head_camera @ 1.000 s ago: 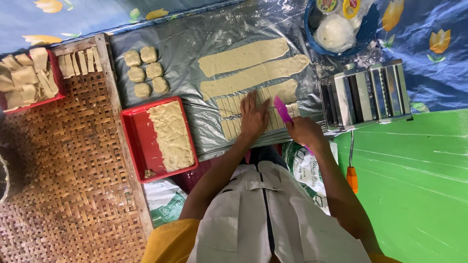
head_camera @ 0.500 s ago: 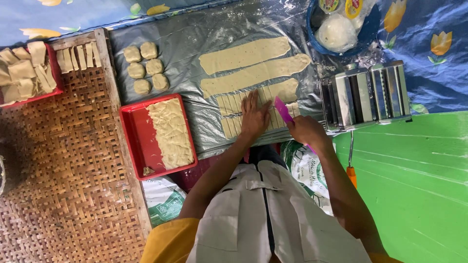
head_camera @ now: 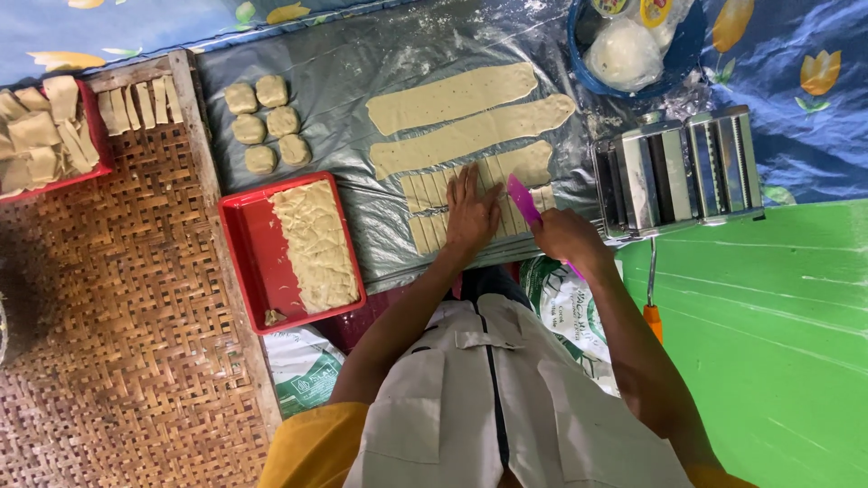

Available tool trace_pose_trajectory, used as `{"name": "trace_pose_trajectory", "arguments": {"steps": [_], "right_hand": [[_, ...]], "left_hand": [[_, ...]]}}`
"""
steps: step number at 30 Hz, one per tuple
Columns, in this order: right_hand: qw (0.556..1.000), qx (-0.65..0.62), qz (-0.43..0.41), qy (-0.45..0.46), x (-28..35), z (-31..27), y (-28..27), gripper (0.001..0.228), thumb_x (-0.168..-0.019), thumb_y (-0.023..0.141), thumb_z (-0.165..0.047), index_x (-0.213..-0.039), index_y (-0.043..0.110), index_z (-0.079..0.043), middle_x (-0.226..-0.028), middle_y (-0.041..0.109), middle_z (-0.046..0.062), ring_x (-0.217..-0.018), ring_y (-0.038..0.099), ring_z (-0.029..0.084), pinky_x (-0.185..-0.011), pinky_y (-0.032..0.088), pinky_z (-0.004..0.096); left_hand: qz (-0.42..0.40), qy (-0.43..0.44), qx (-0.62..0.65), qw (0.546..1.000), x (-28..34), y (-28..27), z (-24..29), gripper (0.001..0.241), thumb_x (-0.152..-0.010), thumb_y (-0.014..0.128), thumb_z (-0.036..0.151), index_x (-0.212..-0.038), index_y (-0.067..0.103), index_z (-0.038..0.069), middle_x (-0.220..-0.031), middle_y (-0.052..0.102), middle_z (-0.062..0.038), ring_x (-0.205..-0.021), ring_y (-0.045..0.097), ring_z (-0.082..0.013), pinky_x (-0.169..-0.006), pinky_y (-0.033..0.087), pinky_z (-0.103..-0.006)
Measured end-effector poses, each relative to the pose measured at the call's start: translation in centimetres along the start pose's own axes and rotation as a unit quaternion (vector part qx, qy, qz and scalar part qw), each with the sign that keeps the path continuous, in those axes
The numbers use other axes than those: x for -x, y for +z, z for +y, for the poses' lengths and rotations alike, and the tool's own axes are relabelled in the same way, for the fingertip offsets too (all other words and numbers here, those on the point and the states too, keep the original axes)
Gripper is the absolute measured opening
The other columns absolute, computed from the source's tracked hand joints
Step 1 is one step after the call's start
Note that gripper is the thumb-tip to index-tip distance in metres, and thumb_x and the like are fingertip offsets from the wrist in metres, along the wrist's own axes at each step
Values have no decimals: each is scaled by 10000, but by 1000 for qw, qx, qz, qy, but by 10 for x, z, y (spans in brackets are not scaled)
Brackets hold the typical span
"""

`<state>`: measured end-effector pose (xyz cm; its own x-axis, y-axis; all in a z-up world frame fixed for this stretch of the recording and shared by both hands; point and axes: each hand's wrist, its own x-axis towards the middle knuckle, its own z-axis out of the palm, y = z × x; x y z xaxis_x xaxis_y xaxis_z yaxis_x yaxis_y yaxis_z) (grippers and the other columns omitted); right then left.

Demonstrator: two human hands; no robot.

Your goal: Cutting rolled out dough into small rectangular strips using a plastic scraper.

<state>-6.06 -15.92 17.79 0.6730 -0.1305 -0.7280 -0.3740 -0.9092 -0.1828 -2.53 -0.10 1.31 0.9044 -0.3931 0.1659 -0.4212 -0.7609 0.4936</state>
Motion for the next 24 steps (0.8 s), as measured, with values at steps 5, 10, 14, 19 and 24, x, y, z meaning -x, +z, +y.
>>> {"name": "trace_pose_trajectory", "arguments": {"steps": [5,10,14,19,24], "right_hand": [[999,-45,17,-13,18,5,-19,601,-1008,393,-448,-1013,756,32,-773,747,270,-896,740,465,-919,524,590],[988,-94,103,-66,11,35,-15,543,-1028,455,-367,-959,717,103,-902,713,366,-1006,656,581,-876,471,660],[967,-128,184,-121,-8,60,16,425,-1012,523,-324,-877,718,28,-820,698,299,-903,671,544,-789,472,626],[954,-144,223,-137,-8,69,31,397,-1021,538,-306,-868,692,26,-795,674,309,-875,642,570,-754,434,647],[952,-173,231,-103,-12,82,37,382,-1029,549,-339,-866,705,-30,-816,714,232,-903,688,491,-781,495,594]], "left_hand": [[0,11,21,1000,-1,-8,4,350,-969,557,267,-1294,685,257,-1564,381,-190,-1527,263,-384,-1215,216,-586],[5,42,17,999,-2,6,3,317,-919,624,293,-1216,728,259,-1550,413,-179,-1517,296,-369,-1214,254,-575],[67,104,21,992,-4,16,6,182,-902,685,214,-1050,772,152,-1478,503,-184,-1449,417,-374,-1182,320,-559],[107,160,-1,981,2,14,13,149,-858,740,250,-957,792,152,-1460,544,-158,-1426,462,-363,-1161,355,-560],[106,145,-5,984,3,2,19,296,-853,701,240,-1128,761,147,-1447,532,-205,-1419,459,-399,-1157,350,-564]]}}
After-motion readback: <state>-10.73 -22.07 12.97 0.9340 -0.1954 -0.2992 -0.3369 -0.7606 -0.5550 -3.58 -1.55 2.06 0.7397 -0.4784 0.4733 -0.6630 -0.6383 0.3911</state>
